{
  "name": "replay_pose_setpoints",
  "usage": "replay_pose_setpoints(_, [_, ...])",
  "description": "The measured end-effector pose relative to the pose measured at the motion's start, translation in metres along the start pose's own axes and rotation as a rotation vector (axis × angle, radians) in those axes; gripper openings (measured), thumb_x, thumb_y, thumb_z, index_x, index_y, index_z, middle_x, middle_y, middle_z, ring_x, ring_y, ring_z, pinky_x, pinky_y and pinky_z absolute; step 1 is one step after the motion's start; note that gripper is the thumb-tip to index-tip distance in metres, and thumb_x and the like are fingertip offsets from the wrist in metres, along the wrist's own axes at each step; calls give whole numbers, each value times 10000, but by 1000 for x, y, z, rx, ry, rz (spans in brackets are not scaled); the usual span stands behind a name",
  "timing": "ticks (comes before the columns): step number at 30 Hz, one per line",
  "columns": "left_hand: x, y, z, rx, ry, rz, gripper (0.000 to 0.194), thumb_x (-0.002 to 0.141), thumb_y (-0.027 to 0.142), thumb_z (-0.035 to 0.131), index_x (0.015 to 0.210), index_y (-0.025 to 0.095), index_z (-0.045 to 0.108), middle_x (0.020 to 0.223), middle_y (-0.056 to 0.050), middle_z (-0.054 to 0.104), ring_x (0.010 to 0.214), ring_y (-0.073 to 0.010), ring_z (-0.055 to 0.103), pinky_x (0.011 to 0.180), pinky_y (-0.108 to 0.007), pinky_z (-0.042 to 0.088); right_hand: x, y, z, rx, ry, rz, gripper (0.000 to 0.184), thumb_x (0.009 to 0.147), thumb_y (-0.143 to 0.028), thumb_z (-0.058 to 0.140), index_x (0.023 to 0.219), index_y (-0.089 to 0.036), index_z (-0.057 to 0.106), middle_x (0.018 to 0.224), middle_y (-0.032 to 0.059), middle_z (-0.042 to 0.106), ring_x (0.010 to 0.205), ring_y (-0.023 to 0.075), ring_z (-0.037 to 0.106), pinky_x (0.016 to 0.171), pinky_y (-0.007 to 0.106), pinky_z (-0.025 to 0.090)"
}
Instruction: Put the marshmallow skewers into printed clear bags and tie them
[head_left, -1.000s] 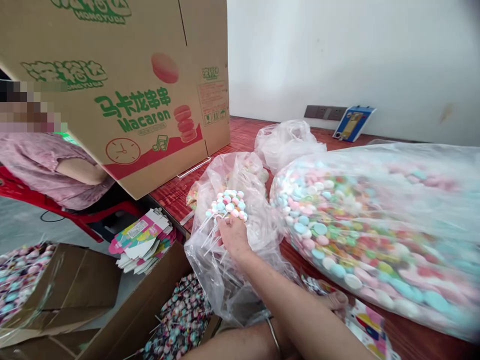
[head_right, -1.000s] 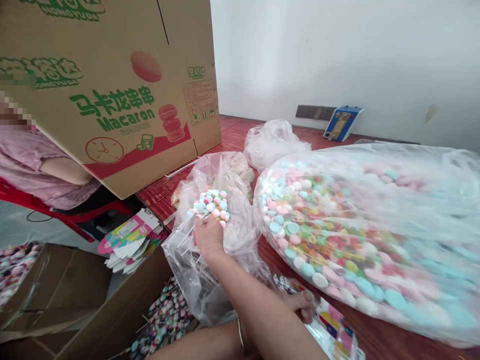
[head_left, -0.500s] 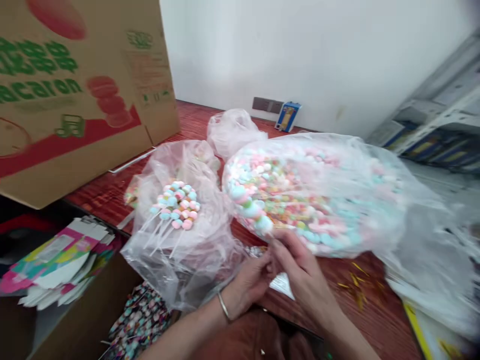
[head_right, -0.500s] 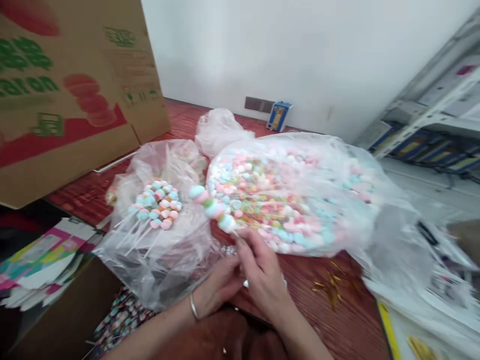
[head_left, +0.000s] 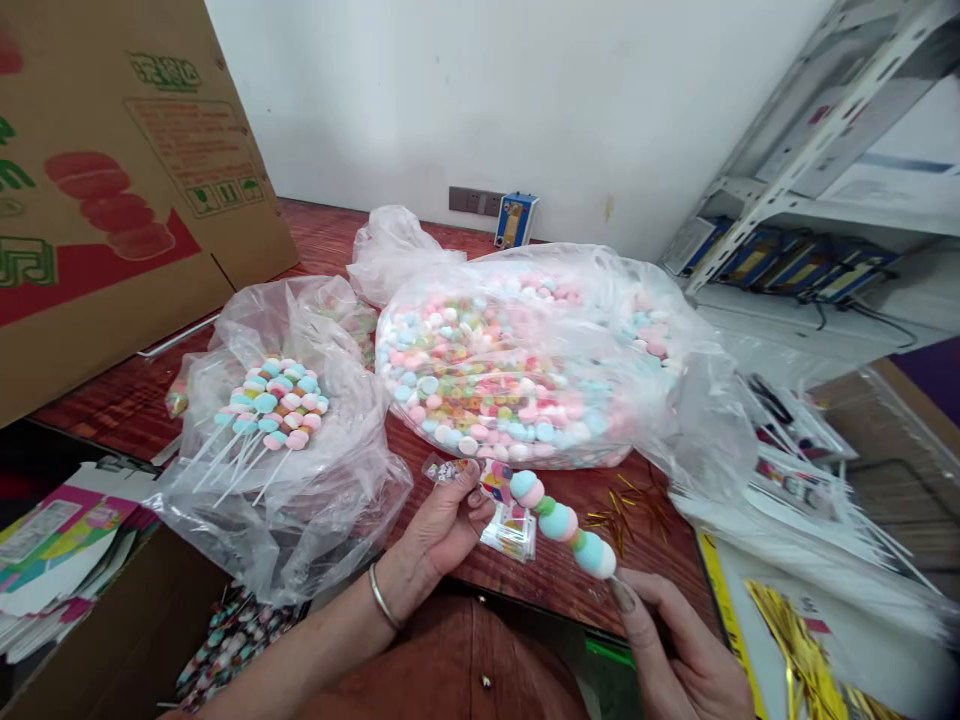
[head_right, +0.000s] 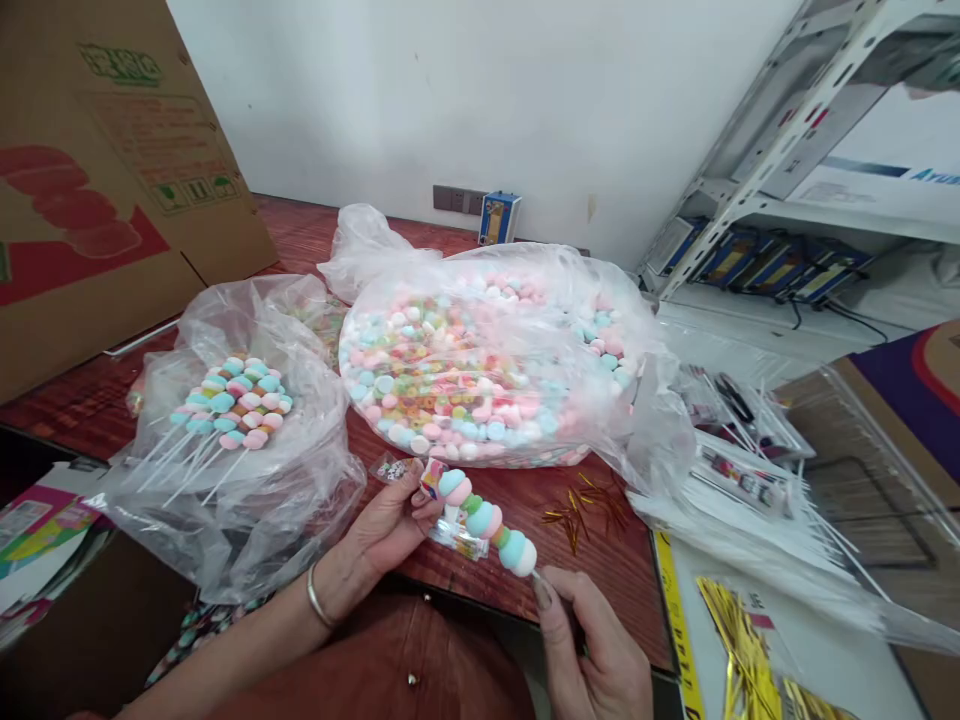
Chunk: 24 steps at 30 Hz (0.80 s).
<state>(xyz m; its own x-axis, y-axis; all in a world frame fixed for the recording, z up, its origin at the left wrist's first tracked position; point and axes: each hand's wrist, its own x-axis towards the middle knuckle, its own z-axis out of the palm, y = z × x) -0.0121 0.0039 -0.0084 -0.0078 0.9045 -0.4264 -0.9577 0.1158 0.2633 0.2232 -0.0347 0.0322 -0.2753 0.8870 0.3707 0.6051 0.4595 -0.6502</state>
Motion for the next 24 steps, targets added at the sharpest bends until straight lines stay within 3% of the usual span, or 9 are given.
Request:
replay_pose_setpoints(11, [-5,0,8,197,-11,149,366,580,182,916,696,129,573,622,57,528,500,-28,428,439,-144,343,-11,20,-10,-248,-27,-184,171,985,-294,530,1088,-213,640,881,30,707,779,154,701,730,214,525])
replay_pose_setpoints(17, [-5,-4,11,343,52,262,340,579,198,913,710,129,606,613,54,562,497,-30,445,439,-141,334,-11,16,-12,-367,12,-300,197,981,-254,542,1134,-191,650,807,24,690,692,139,675,687,225,495])
replay_pose_setpoints(21, [-8,-10,14,359,65,244,346,558,213,923,703,133,619,606,55,575,487,-35,456,451,-153,354,-9,7,-7,-234,49,-245,162,954,-204,571,1085,-199,667,834,24,694,728,130,676,716,204,499])
replay_pose_setpoints(24, [-12,-11,17,310,21,221,321,581,220,915,760,131,664,728,12,661,636,-84,590,609,-195,483,-10,1,-1,-3,7,-51,125,917,-232,619,1015,-214,694,819,23,686,722,145,662,693,213,510])
